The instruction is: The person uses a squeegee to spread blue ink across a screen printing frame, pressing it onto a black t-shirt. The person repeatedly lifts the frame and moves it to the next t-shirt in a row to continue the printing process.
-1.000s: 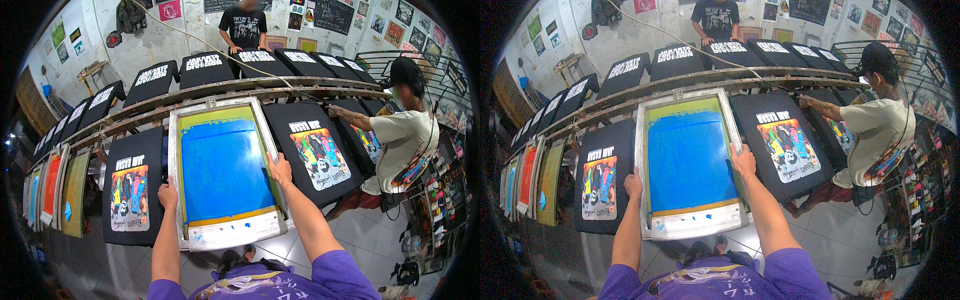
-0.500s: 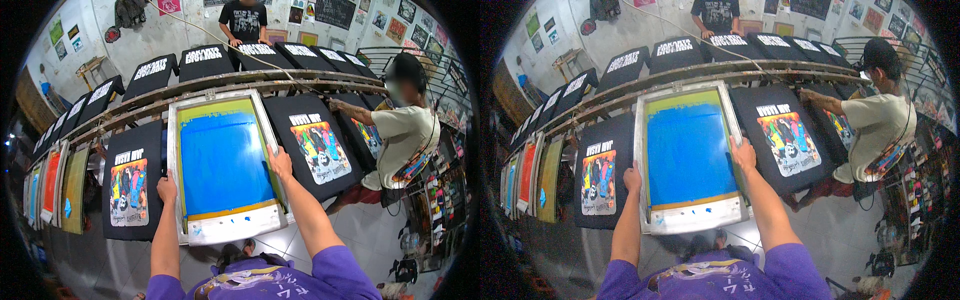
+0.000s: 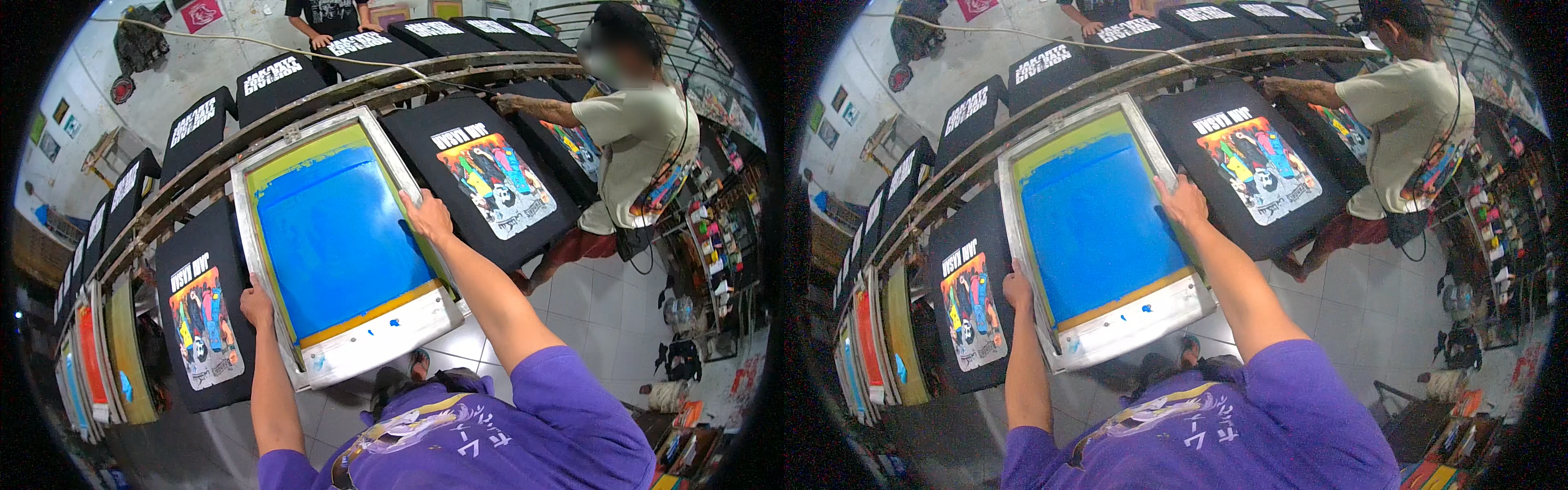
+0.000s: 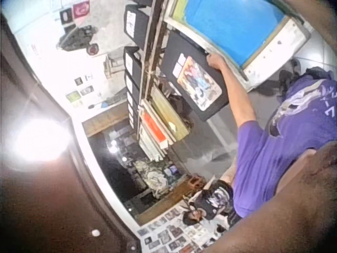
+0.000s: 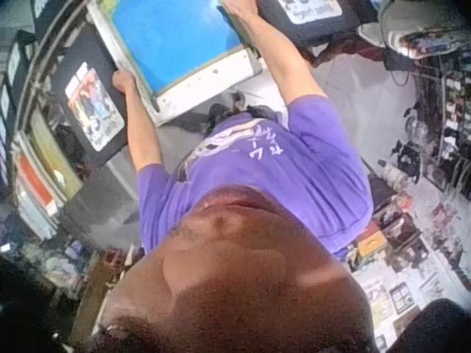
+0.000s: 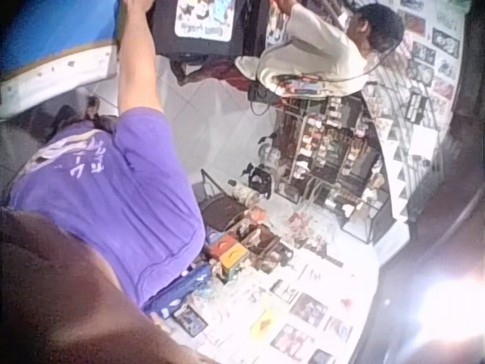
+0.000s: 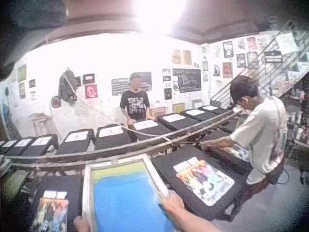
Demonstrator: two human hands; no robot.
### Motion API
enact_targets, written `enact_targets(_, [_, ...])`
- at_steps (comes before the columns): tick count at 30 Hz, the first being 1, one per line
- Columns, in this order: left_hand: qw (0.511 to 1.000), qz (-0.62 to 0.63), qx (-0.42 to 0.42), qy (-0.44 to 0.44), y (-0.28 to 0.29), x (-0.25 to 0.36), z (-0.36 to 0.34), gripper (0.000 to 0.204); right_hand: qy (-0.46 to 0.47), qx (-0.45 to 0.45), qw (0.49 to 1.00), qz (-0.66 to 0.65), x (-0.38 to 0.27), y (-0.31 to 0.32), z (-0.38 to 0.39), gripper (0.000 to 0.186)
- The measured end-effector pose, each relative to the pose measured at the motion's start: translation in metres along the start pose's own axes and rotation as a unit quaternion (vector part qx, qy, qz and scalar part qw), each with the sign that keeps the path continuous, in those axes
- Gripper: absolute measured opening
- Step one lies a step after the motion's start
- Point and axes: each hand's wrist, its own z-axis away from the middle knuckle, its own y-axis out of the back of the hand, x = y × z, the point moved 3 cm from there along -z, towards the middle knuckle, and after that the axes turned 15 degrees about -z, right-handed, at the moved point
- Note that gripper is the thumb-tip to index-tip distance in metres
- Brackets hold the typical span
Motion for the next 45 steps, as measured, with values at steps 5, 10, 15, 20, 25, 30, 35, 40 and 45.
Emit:
enact_targets(5, [1.000, -0.001, -0.016, 0.010, -0.002, -0.002, -0.002, 0.075, 0.000, -0.012, 1.000, -0.003, 0.004, -0.001, -0.003, 0.086])
enact_targets(10, [1.000, -0.007, 0.001, 0.001, -0.004, -0.002, -0.004, 0.074, 0.001, -0.007, 1.000, 0.000, 0.004, -0.001, -0.003, 0.086])
enact_targets(15, [1.000, -0.001, 0.001, -0.001, 0.000, -0.002, -0.002, 0.075, 0.006, -0.013, 1.000, -0.004, -0.001, 0.000, 0.000, 0.085])
enact_targets(20, [1.000, -0.004, 0.015, -0.014, 0.001, 0.001, -0.002, 0.076, -0.004, -0.012, 1.000, 0.006, 0.002, -0.001, -0.002, 0.086])
enact_targets(25, [1.000, 0.002, 0.007, -0.006, 0.000, 0.000, -0.002, 0.076, 0.006, -0.001, 1.000, 0.006, -0.001, 0.000, 0.002, 0.084])
enact_targets(30, [1.000, 0.008, 0.000, -0.007, -0.003, -0.008, -0.007, 0.076, 0.006, -0.008, 1.000, 0.002, -0.005, -0.002, 0.003, 0.083])
enact_targets(35, [1.000, 0.008, -0.002, -0.013, 0.006, 0.004, 0.001, 0.076, 0.008, -0.004, 1.000, 0.003, 0.001, -0.001, -0.001, 0.087])
enact_targets(40, [1.000, 0.010, -0.010, 0.012, 0.005, 0.010, 0.013, 0.073, 0.277, 0.090, 0.957, -0.005, -0.005, 0.006, 0.009, 0.086])
enact_targets(45, [0.999, 0.028, -0.024, 0.035, 0.007, 0.002, 0.010, 0.071, 0.534, 0.201, 0.809, -0.139, -0.087, 0.119, 0.056, 0.086])
